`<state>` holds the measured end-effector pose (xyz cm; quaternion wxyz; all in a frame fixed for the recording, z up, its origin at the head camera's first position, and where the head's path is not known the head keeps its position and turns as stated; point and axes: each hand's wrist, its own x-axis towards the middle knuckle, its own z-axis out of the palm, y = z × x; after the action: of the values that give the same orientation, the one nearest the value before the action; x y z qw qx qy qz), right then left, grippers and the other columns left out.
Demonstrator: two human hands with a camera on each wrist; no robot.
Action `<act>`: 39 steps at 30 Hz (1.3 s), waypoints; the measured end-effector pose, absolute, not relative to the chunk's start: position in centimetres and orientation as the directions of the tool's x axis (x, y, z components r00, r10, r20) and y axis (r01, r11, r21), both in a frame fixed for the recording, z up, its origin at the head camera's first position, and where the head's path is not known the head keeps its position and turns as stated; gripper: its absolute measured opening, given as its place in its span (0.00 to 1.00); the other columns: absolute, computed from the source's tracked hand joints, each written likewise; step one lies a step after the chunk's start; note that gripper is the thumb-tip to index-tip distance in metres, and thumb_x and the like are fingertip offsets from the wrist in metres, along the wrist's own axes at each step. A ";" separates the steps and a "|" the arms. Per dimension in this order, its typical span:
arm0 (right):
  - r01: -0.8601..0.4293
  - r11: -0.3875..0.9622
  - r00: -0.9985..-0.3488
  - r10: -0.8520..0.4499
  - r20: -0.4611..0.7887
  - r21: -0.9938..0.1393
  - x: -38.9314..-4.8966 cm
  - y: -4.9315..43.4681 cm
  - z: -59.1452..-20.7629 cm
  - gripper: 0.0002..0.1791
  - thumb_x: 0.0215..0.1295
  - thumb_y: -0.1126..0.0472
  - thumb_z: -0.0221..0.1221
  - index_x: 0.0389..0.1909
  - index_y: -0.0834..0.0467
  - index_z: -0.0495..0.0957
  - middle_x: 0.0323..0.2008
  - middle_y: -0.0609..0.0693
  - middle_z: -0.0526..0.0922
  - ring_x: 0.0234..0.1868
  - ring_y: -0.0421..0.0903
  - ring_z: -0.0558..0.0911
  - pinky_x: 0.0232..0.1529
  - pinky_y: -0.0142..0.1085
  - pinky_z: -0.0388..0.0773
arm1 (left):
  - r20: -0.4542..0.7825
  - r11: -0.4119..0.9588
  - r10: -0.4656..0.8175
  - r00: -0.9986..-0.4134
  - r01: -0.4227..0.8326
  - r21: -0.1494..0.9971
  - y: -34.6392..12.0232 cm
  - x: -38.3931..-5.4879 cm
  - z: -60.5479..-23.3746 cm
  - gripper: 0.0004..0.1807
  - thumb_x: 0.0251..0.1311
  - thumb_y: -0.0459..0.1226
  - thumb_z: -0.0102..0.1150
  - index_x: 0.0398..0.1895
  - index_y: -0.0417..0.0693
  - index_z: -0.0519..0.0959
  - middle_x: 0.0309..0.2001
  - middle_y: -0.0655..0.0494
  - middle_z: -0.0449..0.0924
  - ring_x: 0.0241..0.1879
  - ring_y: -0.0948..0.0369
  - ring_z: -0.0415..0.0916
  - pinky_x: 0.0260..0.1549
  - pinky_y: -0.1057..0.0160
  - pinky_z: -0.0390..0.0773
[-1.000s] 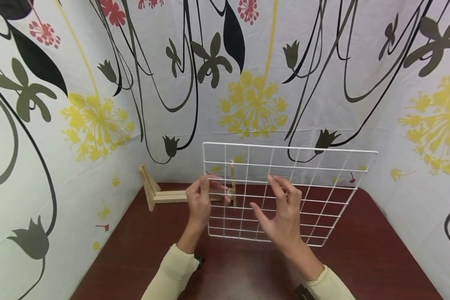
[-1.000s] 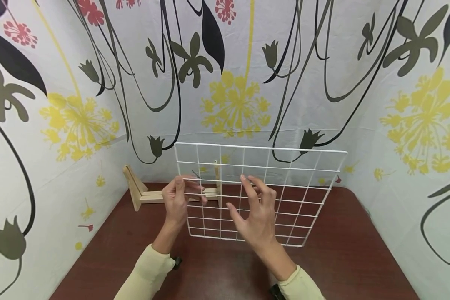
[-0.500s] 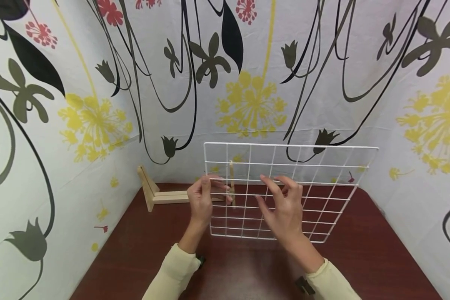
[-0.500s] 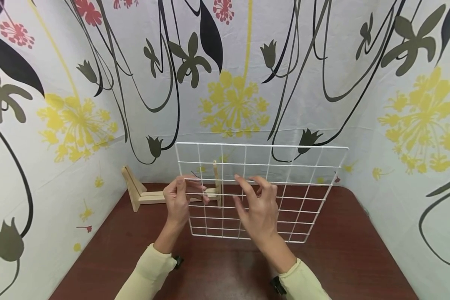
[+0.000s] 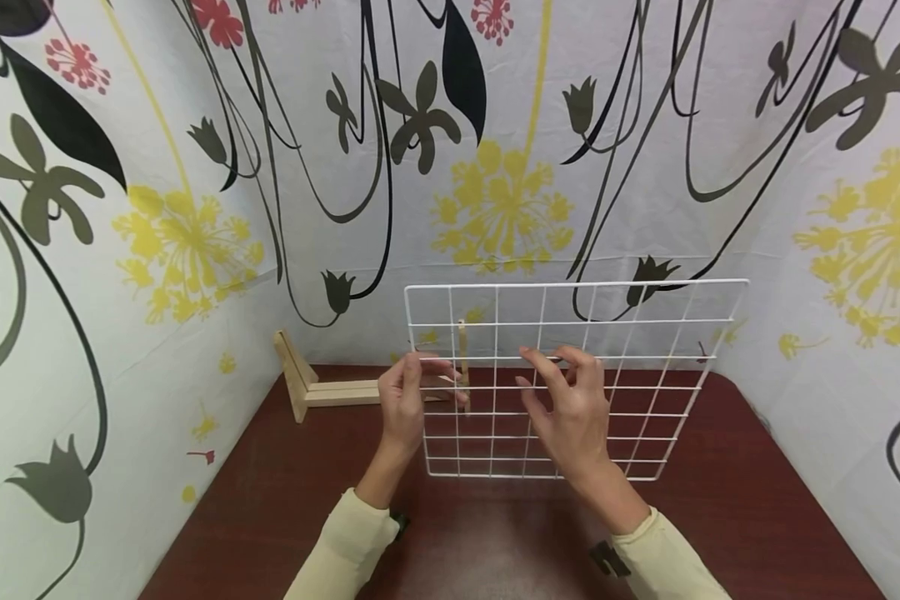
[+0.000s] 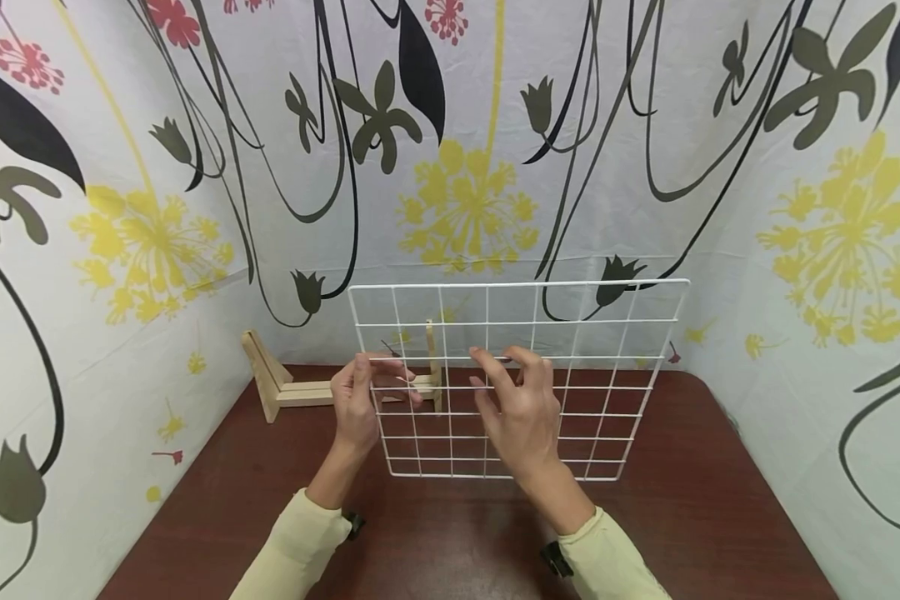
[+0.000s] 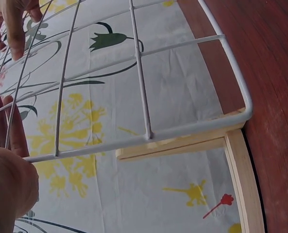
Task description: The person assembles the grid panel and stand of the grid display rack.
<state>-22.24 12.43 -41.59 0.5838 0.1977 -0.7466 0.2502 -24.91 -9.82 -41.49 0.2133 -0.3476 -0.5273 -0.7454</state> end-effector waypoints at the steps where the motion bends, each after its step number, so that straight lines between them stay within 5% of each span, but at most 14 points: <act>1: -0.585 0.798 -0.246 -0.002 0.969 -0.147 -22.2 12.5 -41.6 0.16 0.78 0.48 0.60 0.59 0.48 0.85 0.50 0.62 0.74 0.35 0.55 0.71 0.29 0.41 0.69 | 0.745 -0.349 0.056 -0.665 0.686 0.639 -9.8 -24.9 -41.5 0.32 0.87 0.45 0.35 0.42 0.18 0.76 0.32 0.25 0.81 0.23 0.50 0.89 0.22 0.34 0.84; 5: -0.565 0.812 -0.251 -0.003 0.968 -0.144 -22.2 12.6 -41.9 0.16 0.78 0.46 0.61 0.58 0.48 0.84 0.48 0.63 0.73 0.32 0.53 0.73 0.24 0.41 0.70 | 0.750 -0.328 0.103 -0.654 0.689 0.646 -10.1 -25.1 -41.4 0.32 0.87 0.44 0.34 0.44 0.19 0.77 0.34 0.42 0.87 0.25 0.46 0.89 0.25 0.32 0.83; 13: -0.556 0.822 -0.284 -0.050 0.958 -0.122 -22.2 13.2 -42.0 0.17 0.78 0.44 0.60 0.58 0.49 0.83 0.44 0.63 0.72 0.33 0.53 0.77 0.20 0.45 0.75 | 0.719 -0.179 0.188 -0.669 0.697 0.695 -12.0 -25.6 -41.8 0.29 0.87 0.42 0.33 0.49 0.24 0.79 0.39 0.23 0.82 0.37 0.48 0.91 0.35 0.46 0.90; 19: -0.551 0.821 -0.316 -0.038 0.948 -0.151 -22.2 13.5 -41.9 0.18 0.79 0.43 0.59 0.57 0.49 0.84 0.44 0.63 0.72 0.33 0.54 0.78 0.19 0.46 0.74 | 0.712 -0.076 0.178 -0.680 0.711 0.699 -15.3 -26.9 -41.6 0.29 0.87 0.41 0.31 0.56 0.24 0.77 0.48 0.25 0.84 0.49 0.55 0.89 0.48 0.50 0.89; 25: -0.559 0.815 -0.330 -0.051 0.942 -0.152 -22.3 13.5 -42.0 0.18 0.79 0.42 0.58 0.57 0.48 0.83 0.43 0.61 0.72 0.32 0.52 0.77 0.17 0.42 0.70 | 0.778 0.021 0.105 -0.619 0.784 0.620 -21.2 -28.7 -40.0 0.31 0.87 0.44 0.30 0.59 0.24 0.77 0.54 0.26 0.82 0.59 0.57 0.86 0.60 0.58 0.84; 28: -0.565 0.812 -0.334 -0.063 0.941 -0.147 -22.4 13.5 -42.1 0.19 0.78 0.41 0.58 0.57 0.49 0.83 0.42 0.61 0.72 0.32 0.51 0.76 0.17 0.42 0.71 | 0.798 0.050 0.058 -0.600 0.800 0.598 -23.9 -29.3 -39.1 0.34 0.87 0.48 0.32 0.60 0.23 0.75 0.57 0.35 0.84 0.62 0.59 0.84 0.62 0.60 0.81; 32: -0.564 0.812 -0.338 -0.061 0.939 -0.150 -22.4 13.7 -42.1 0.20 0.78 0.41 0.58 0.56 0.49 0.83 0.43 0.61 0.72 0.32 0.52 0.75 0.18 0.43 0.71 | 0.803 0.037 0.011 -0.597 0.802 0.596 -26.3 -30.1 -38.6 0.34 0.86 0.49 0.34 0.62 0.21 0.73 0.60 0.45 0.85 0.66 0.60 0.82 0.63 0.64 0.79; 39: -0.572 0.803 -0.374 -0.074 0.925 -0.168 -22.2 13.8 -42.0 0.24 0.60 0.56 0.76 0.58 0.48 0.83 0.45 0.63 0.73 0.33 0.52 0.76 0.21 0.44 0.74 | 0.771 -0.094 -0.066 -0.634 0.773 0.628 -29.5 -30.4 -39.3 0.32 0.85 0.50 0.40 0.70 0.27 0.68 0.65 0.37 0.79 0.67 0.52 0.81 0.60 0.64 0.82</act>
<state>-22.20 13.75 -41.97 0.5211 0.2036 -0.7935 0.2393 -30.41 -29.53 -39.32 0.3092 -0.2956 -0.5979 -0.6779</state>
